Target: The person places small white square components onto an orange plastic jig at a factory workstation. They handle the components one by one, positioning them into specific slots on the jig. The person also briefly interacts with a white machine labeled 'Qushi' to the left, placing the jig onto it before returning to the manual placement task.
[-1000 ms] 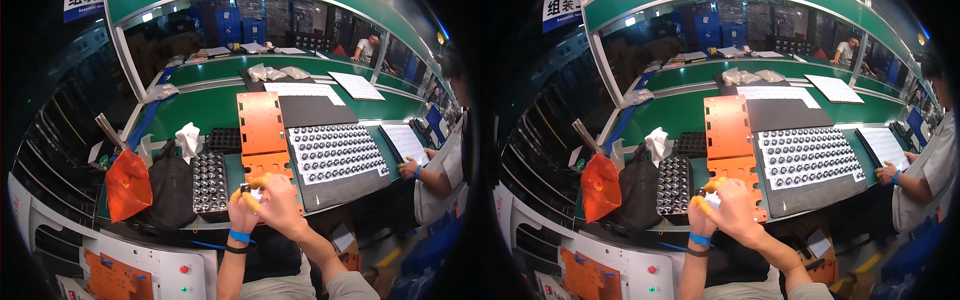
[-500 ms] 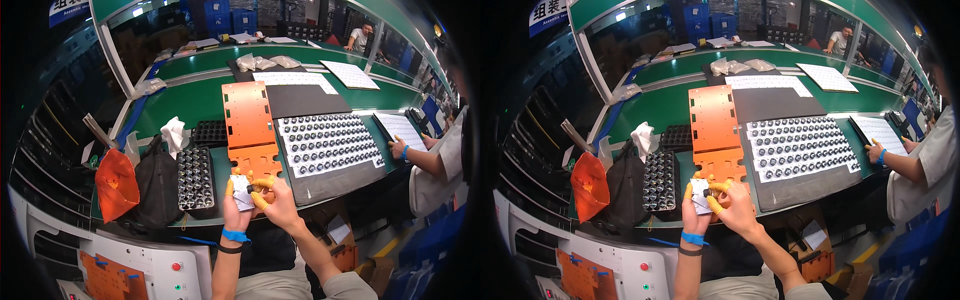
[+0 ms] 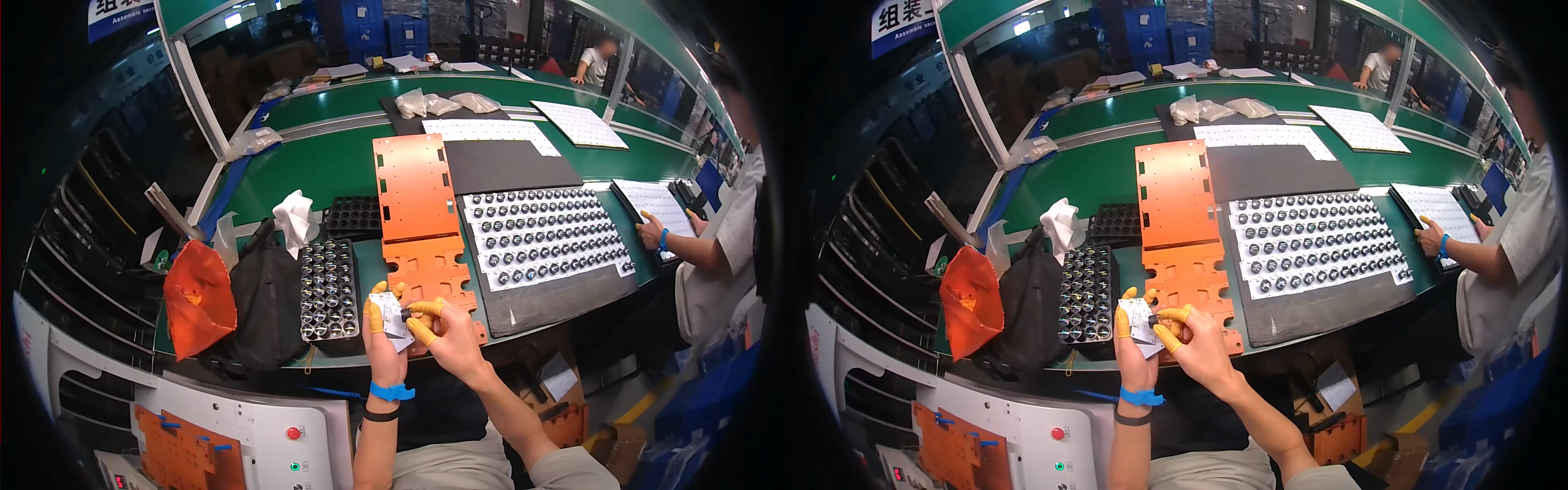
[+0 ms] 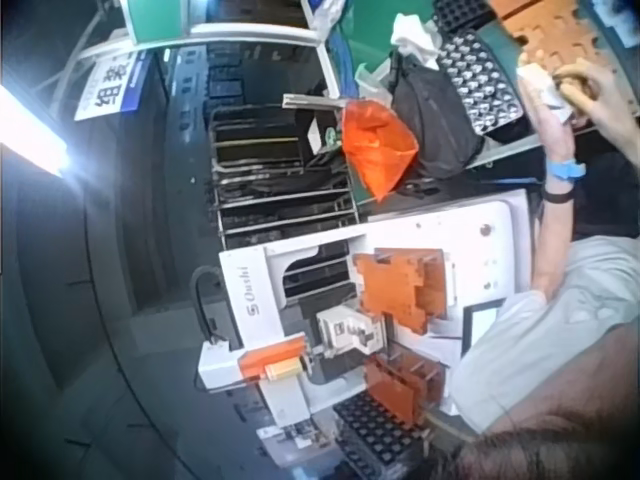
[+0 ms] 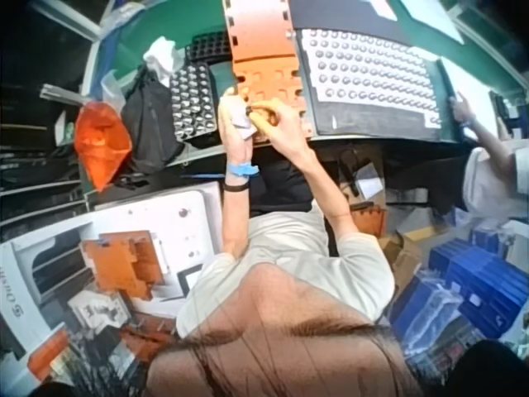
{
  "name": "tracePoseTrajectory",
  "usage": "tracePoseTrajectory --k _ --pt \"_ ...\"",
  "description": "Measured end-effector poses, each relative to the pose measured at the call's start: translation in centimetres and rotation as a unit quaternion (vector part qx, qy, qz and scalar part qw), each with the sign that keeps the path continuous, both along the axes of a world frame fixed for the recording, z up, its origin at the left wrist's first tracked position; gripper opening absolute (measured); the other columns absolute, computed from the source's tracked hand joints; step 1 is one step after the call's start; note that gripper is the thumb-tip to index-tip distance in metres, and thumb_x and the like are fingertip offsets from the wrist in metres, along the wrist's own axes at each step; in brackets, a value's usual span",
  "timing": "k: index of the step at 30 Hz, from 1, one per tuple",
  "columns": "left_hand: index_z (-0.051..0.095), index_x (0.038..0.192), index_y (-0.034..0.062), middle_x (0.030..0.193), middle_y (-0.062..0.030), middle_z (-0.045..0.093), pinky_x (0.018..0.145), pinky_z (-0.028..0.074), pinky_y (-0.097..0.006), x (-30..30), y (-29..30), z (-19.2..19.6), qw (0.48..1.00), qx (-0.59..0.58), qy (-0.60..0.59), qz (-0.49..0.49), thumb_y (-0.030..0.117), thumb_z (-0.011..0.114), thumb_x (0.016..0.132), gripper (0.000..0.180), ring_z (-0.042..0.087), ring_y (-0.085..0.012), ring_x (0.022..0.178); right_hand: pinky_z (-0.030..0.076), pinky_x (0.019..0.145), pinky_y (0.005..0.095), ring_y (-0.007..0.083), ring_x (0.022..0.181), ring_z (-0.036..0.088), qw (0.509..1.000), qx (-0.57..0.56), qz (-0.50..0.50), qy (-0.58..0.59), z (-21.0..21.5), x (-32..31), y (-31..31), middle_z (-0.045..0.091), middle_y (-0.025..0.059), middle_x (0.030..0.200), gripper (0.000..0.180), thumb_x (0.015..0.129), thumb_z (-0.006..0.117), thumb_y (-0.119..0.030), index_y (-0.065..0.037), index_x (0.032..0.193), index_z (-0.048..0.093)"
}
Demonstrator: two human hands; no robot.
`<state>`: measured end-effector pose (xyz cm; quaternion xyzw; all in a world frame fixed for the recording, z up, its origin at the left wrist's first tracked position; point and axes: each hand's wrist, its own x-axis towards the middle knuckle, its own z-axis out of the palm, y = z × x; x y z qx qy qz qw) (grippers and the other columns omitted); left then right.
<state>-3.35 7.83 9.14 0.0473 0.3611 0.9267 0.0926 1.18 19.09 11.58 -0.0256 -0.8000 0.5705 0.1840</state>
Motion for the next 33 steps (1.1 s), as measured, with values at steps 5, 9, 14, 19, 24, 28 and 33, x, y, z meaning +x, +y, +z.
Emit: tracePoseTrajectory --k 5,9,14,19,24,28,33 --pt "0.045 0.142 0.0013 0.135 -0.0178 0.058 0.098 0.054 -0.041 0.6 -0.2 -0.1 0.999 -0.020 0.037 0.018 0.028 0.046 0.108 0.043 0.065 -0.0269 0.113 0.042 0.057 0.0216 0.0040 0.066 0.050 1.000 0.008 0.000 -0.026 0.3 0.1 -0.5 0.060 0.0011 0.082 0.020 0.088 0.074 -0.005 0.005 0.105 0.070" --pt "0.044 0.142 0.0019 0.130 -0.0182 0.059 0.090 0.058 -0.038 0.5 0.1 -0.6 0.997 -0.047 0.062 0.016 0.029 0.044 0.109 0.043 0.066 -0.0273 0.107 0.043 0.056 0.0280 0.0113 0.063 0.054 0.996 -0.085 -0.013 -0.013 -1.4 -0.1 -0.6 0.063 0.0067 0.078 0.023 0.084 0.078 -0.014 0.002 0.100 0.071" --pt "0.047 0.139 0.0008 0.128 -0.0177 0.061 0.088 0.059 -0.036 0.6 0.1 -1.0 0.996 -0.047 0.068 0.012 0.027 0.048 0.107 0.041 0.067 -0.0252 0.106 0.052 0.061 0.0224 0.0048 0.075 0.063 0.997 -0.023 -0.014 -0.067 -0.3 0.5 -0.4 0.070 0.0081 0.084 0.019 0.090 0.074 -0.006 0.008 0.100 0.068" --pt "0.049 0.138 0.0004 0.126 -0.0167 0.063 0.090 0.058 -0.035 0.7 0.1 -1.3 0.995 -0.063 0.080 0.022 0.023 0.051 0.106 0.039 0.067 -0.0221 0.105 0.052 0.061 0.0230 0.0057 0.073 0.063 0.995 -0.017 -0.009 -0.096 0.7 0.9 -0.2 0.071 0.0094 0.083 0.019 0.089 0.074 -0.006 0.009 0.099 0.069" --pt "0.051 0.136 0.0009 0.127 -0.0164 0.063 0.091 0.055 -0.032 0.9 0.3 -1.1 0.995 -0.070 0.069 0.031 0.022 0.052 0.106 0.037 0.066 -0.0187 0.103 0.046 0.055 0.0329 0.0195 0.058 0.061 0.998 0.053 -0.039 0.002 0.7 0.7 -0.3 0.066 0.0137 0.072 0.024 0.084 0.080 -0.017 0.005 0.089 0.071" --pt "0.052 0.135 0.0011 0.127 -0.0165 0.063 0.092 0.055 -0.031 1.1 0.2 -0.8 0.995 -0.067 0.064 0.032 0.022 0.052 0.106 0.036 0.065 -0.0179 0.104 0.047 0.059 0.0361 0.0245 0.062 0.062 0.998 0.034 -0.047 -0.028 1.1 0.9 -0.7 0.065 0.0135 0.073 0.022 0.083 0.080 -0.016 0.003 0.087 0.071" --pt "0.051 0.136 0.0005 0.128 -0.0171 0.063 0.093 0.054 -0.032 1.1 0.3 -1.3 0.994 -0.081 0.067 0.035 0.023 0.052 0.106 0.038 0.065 -0.0188 0.106 0.048 0.065 0.0378 0.0264 0.070 0.062 0.988 0.135 -0.074 0.024 1.1 0.9 -0.8 0.063 0.0111 0.078 0.019 0.080 0.082 -0.014 0.000 0.088 0.071"
